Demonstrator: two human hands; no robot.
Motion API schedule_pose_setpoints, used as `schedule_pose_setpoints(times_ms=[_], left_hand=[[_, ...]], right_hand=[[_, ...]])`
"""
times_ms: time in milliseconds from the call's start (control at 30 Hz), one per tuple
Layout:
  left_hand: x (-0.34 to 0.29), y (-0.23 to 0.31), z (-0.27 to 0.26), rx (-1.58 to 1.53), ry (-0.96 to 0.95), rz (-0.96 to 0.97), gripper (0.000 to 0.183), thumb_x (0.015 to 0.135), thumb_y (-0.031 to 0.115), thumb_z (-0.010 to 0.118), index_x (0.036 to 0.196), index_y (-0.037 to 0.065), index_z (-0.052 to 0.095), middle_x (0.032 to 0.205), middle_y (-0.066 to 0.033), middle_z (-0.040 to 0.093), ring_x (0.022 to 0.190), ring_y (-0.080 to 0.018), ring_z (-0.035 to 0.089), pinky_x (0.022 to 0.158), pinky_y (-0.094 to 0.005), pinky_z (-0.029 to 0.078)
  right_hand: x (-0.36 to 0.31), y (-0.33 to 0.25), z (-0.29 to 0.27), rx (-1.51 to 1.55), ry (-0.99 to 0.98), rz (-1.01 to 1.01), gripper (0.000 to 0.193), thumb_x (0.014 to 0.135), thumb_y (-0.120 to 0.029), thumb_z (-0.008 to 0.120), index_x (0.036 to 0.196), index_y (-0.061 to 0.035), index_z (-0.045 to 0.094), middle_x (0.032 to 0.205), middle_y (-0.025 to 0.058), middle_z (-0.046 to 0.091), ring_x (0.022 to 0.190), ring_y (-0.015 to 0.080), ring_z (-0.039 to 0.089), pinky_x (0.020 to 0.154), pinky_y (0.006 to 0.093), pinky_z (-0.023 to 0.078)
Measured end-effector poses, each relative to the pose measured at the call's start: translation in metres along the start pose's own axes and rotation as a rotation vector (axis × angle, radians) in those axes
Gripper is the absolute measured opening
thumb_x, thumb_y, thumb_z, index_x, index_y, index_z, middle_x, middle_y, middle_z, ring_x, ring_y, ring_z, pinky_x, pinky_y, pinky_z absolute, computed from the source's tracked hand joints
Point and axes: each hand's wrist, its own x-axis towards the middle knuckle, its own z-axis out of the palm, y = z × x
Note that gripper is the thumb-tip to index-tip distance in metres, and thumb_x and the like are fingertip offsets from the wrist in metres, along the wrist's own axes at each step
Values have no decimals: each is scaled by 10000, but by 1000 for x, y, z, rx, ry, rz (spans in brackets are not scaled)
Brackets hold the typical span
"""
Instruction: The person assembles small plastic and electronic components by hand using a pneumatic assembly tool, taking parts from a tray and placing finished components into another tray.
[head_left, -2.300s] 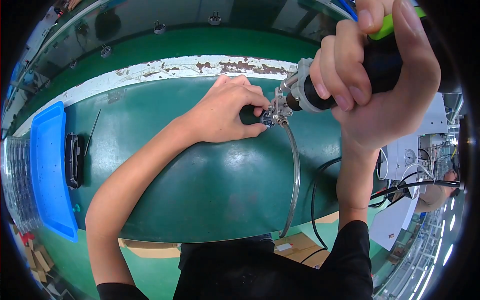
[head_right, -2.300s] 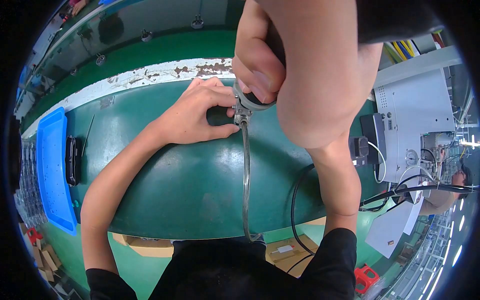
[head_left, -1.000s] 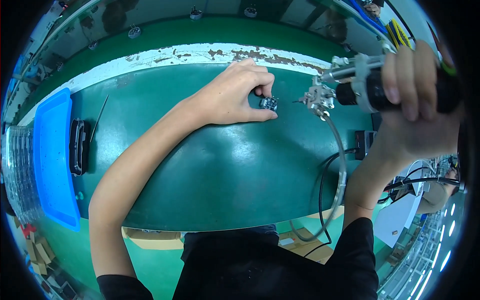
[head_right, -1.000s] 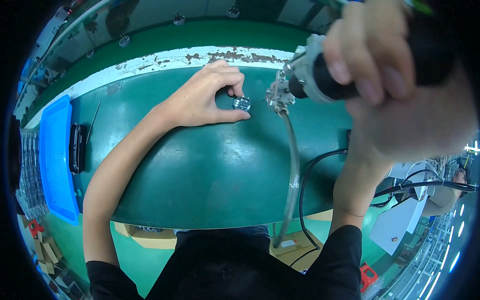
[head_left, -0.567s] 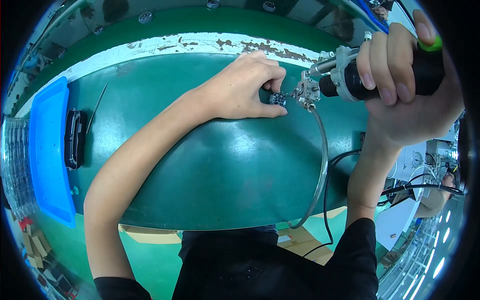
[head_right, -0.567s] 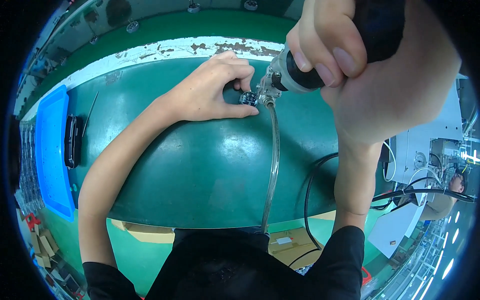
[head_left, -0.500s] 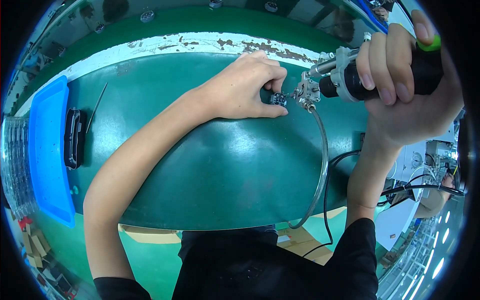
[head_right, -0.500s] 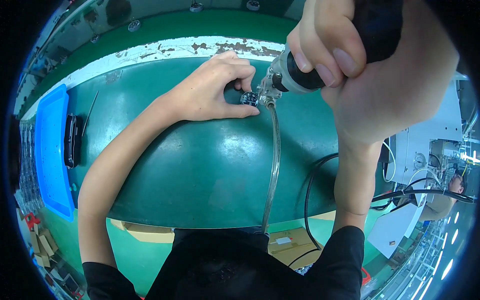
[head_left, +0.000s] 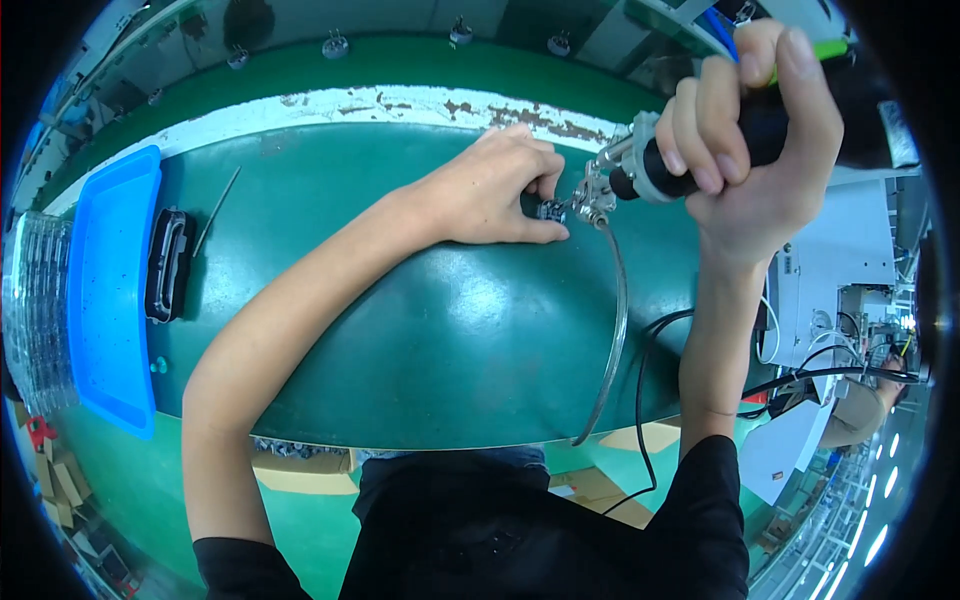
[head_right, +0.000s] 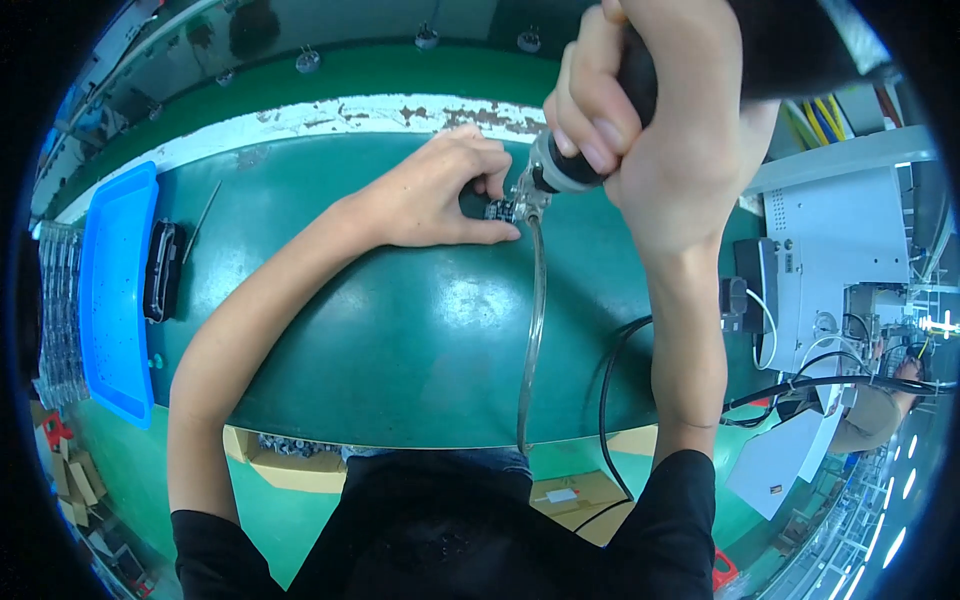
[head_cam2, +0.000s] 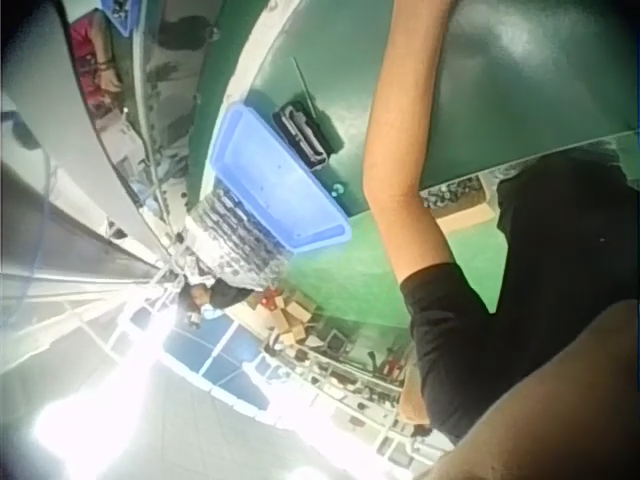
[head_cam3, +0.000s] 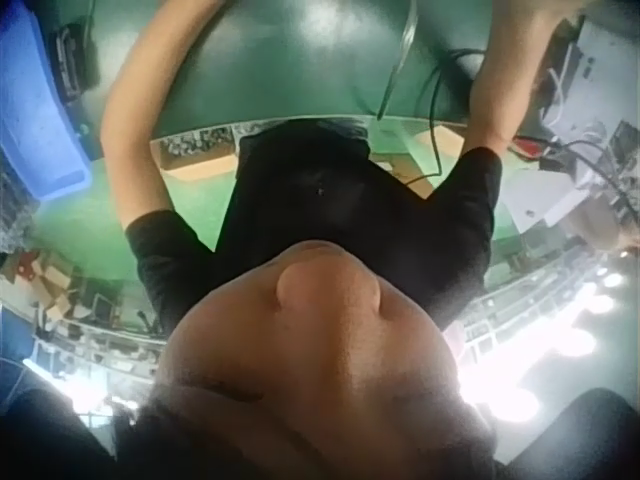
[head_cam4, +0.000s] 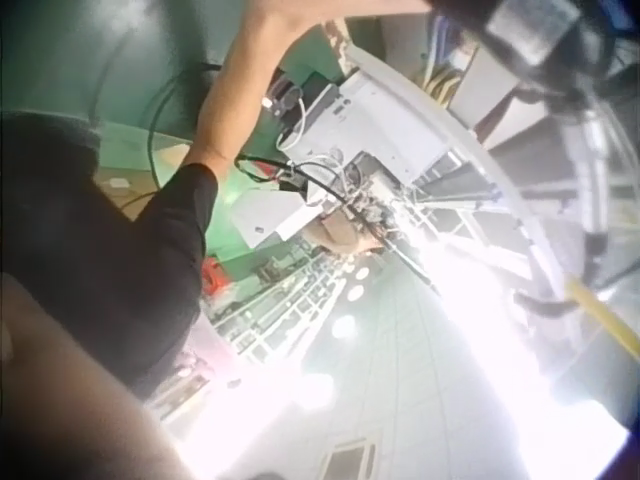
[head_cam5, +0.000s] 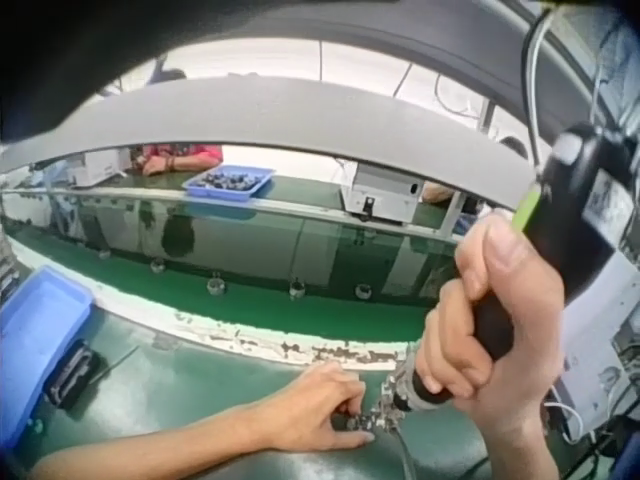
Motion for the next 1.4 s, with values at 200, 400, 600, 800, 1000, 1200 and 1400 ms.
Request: schedule_pose_setpoints(times_ms=[200,400,600,800,1000,1200,1400], left_hand=[[3,11,-21,132,-46,47,524,694,425,906,856,41,587,867,-97,610,959,-288,567,873,-387,462],[47,-57,-69,473,460,-407,617,757,567,818,972,22,626,975,-160,692,939,-348,667,797,-464,519],[79,-98,-55,528,314,-683,561,811,601,757,1034,89,708,1079,-138,723,1022,-322,698,866,-451,553],[62,-62,-49,243,338,-301,303,794,241,808,994,23,742,1008,-142,705,907,-282,710,817,-396,566],[25,0,-10,-112,-117,-34,357,771,228,861,1071,86,728,1094,-33,704,1180,-235,560,1086,-420,358],[15,-5,-12,-115,-166,-20,361,759,257,875,1057,108,735,1166,-15,692,1222,-217,519,1108,-399,294],[13,-7,-9,-132,-162,-41,393,741,245,878,1088,102,761,1159,-29,692,1241,-227,506,1118,-403,290]], right_hand=[[-12,-77,-30,-21,-67,-113,311,1066,-375,356,1040,-83,459,526,-50,380,420,70,373,529,260,408],[-10,-56,-15,-55,225,-134,317,1097,-348,352,1027,-71,488,492,-19,298,370,104,293,418,271,333],[-6,-42,4,-24,474,-53,196,953,-158,722,871,-34,594,539,-27,487,401,56,441,389,245,357],[-4,-49,5,14,497,-96,242,967,-163,699,817,-20,574,518,-8,477,385,77,437,391,251,357],[-7,-57,-21,-30,-8,-179,368,1082,-380,273,1081,-88,497,519,-33,365,399,98,340,466,281,383],[-3,-24,-7,-37,-39,-68,369,1088,-373,241,1078,-98,487,525,-33,367,401,96,336,476,268,383],[0,-12,0,-31,19,-13,375,1091,-366,240,1058,-93,495,518,-39,342,400,92,317,468,263,360]])
